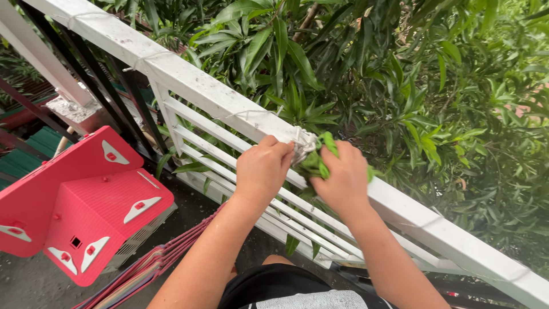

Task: The person wipes a white balcony railing with a green cloth and removes small pieces of tape by hand.

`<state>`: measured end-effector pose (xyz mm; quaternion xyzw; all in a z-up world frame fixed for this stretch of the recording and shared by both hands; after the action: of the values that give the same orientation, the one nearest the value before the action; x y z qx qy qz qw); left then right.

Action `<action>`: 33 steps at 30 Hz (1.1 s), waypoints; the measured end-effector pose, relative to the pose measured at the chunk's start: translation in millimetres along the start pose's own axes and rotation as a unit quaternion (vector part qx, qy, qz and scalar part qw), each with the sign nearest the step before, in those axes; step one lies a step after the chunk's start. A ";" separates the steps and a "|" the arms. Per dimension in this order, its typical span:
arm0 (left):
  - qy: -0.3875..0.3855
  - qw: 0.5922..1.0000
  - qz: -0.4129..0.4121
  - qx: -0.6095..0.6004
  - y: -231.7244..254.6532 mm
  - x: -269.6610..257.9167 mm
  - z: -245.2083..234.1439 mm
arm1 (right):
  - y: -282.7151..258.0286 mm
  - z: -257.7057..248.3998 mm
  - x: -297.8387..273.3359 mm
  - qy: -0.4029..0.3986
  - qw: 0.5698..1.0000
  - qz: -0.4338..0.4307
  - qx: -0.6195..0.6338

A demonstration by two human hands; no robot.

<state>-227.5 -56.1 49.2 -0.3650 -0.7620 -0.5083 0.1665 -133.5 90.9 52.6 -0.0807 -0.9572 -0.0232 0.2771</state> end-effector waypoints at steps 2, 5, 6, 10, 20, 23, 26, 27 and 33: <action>-0.002 1.000 -0.008 0.009 -0.5 0.2 1.1 | -0.3 -0.6 0.0 0.000 1.000 -0.011 0.004; -0.006 1.000 -0.017 0.006 -1.5 -0.6 2.6 | 19.5 -17.8 -18.1 0.002 1.000 -0.017 -0.003; -0.004 1.000 -0.014 0.003 -1.6 -0.9 1.8 | 30.3 -25.6 -25.1 -0.004 1.000 -0.004 0.000; 0.010 1.000 0.012 -0.014 1.3 -3.4 -1.7 | 34.0 -28.0 -39.6 -0.008 0.996 0.041 -0.082; 0.006 1.000 0.006 0.015 1.9 -0.6 1.4 | -17.1 6.4 -5.3 -0.018 0.995 0.000 -0.096; 0.011 1.000 0.014 0.004 2.8 -4.1 -0.5 | 14.1 -8.0 -37.9 -0.039 0.993 0.008 -0.107; 0.000 1.000 0.001 0.018 -0.2 1.1 0.9 | 57.7 -45.4 -73.9 -0.035 0.988 0.058 -0.142; 0.000 1.000 -0.001 0.013 -0.5 3.0 2.2 | 73.0 -45.8 -79.7 -0.076 0.979 0.102 -0.160; 0.007 1.000 0.007 0.019 1.6 -1.3 4.4 | 50.5 -19.0 -62.1 -0.130 0.956 0.108 -0.238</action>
<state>-225.0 -52.3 47.6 -0.3638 -0.7679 -0.4948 0.1822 -63.3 130.2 35.4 -0.2492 -0.9374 -0.2096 0.1237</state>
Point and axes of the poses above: each hand's wrist, its own x-axis towards the middle knuckle, its own z-axis out of the palm, y = z × x, the point moved 8 cm from there along x, towards the middle knuckle, and after that the axes turned 9 degrees about -x, right-handed, at the moved point
